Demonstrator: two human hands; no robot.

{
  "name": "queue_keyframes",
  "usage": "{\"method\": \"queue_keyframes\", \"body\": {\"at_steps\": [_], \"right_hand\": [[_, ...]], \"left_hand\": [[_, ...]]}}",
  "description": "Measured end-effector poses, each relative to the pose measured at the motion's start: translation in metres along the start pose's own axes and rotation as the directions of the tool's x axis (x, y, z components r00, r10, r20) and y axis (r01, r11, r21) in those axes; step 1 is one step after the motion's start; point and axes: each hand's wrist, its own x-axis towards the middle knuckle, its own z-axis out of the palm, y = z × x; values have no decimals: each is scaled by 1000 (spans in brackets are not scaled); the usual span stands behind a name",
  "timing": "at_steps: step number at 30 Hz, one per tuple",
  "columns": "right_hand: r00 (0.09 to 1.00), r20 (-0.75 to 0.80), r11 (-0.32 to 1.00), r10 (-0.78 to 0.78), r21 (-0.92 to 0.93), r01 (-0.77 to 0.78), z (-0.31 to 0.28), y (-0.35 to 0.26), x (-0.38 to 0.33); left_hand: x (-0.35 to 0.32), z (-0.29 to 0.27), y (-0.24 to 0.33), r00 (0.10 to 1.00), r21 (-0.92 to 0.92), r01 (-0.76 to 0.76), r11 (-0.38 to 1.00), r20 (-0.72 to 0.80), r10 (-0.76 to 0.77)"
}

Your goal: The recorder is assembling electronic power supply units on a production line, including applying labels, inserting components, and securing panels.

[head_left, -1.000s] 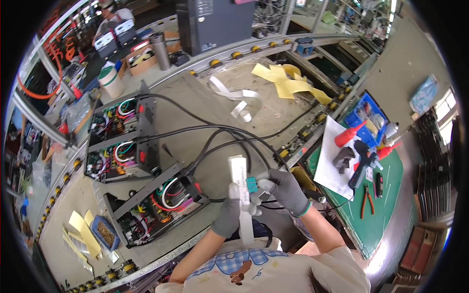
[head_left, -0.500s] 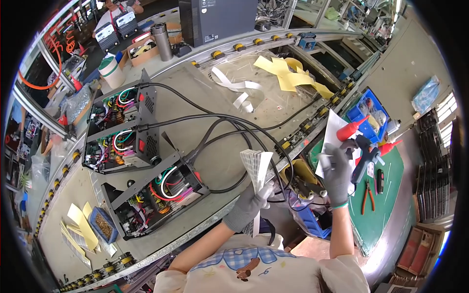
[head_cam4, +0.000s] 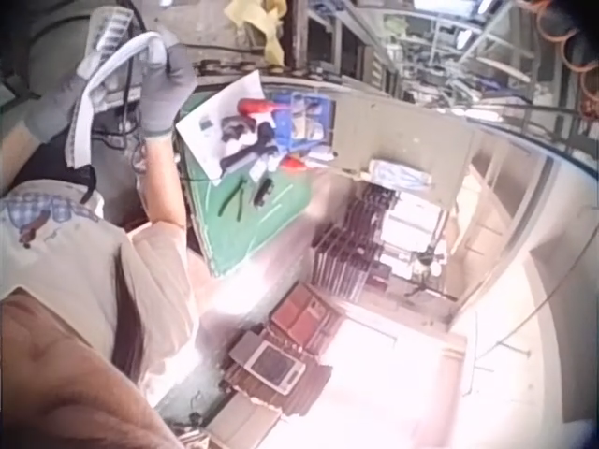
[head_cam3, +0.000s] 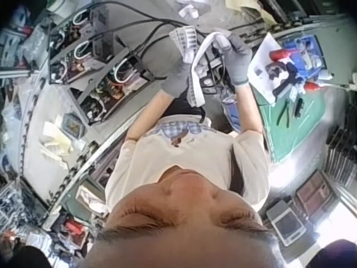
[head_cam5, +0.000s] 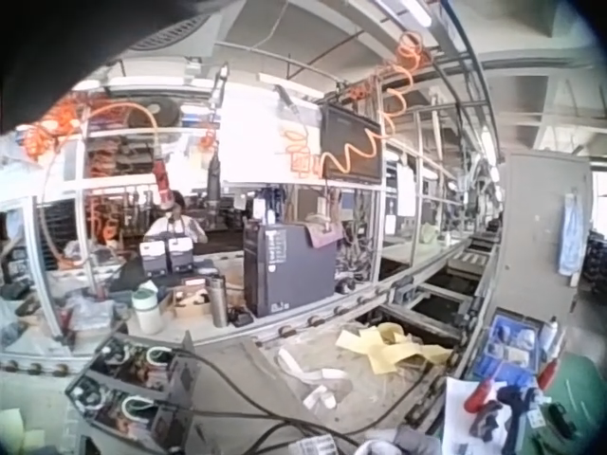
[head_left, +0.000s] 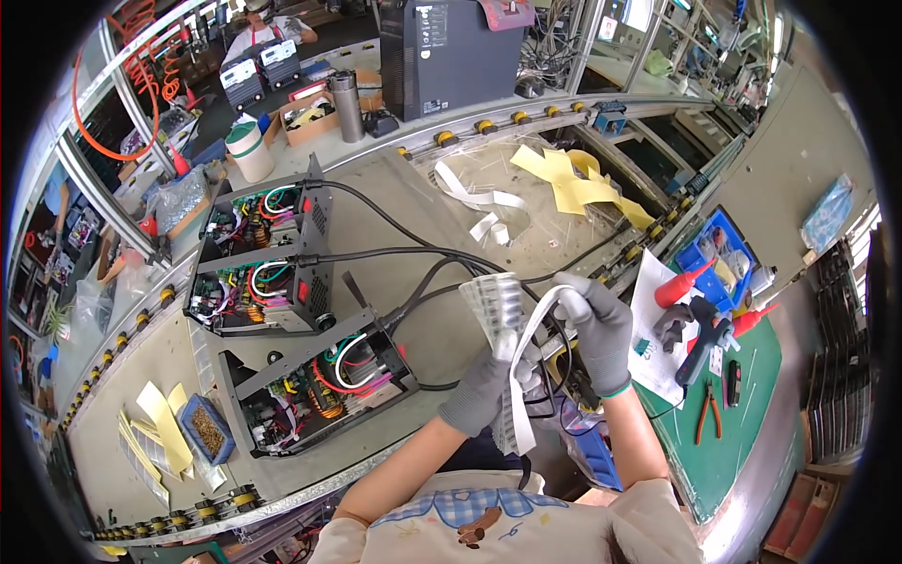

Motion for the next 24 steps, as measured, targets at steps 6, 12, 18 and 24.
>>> {"method": "queue_keyframes", "body": {"at_steps": [6, 12, 18, 24], "right_hand": [[999, -15, 822, 44, 569, -28, -55, 24, 14], [999, -41, 486, -30, 872, 51, -129, 59, 57], [938, -340, 747, -76, -643, -173, -123, 102, 41], [919, -206, 923, 337, -121, -366, -79, 73, -89]], "left_hand": [[18, -3, -9, 981, -210, -7, 978, -190, -34], [18, -10, -19, 940, -286, -272, 919, -281, 191], [19, -3, -22, 841, -188, -491, 851, -356, 407], [35, -4, -26, 687, 169, -659, 733, -262, 678]]}}
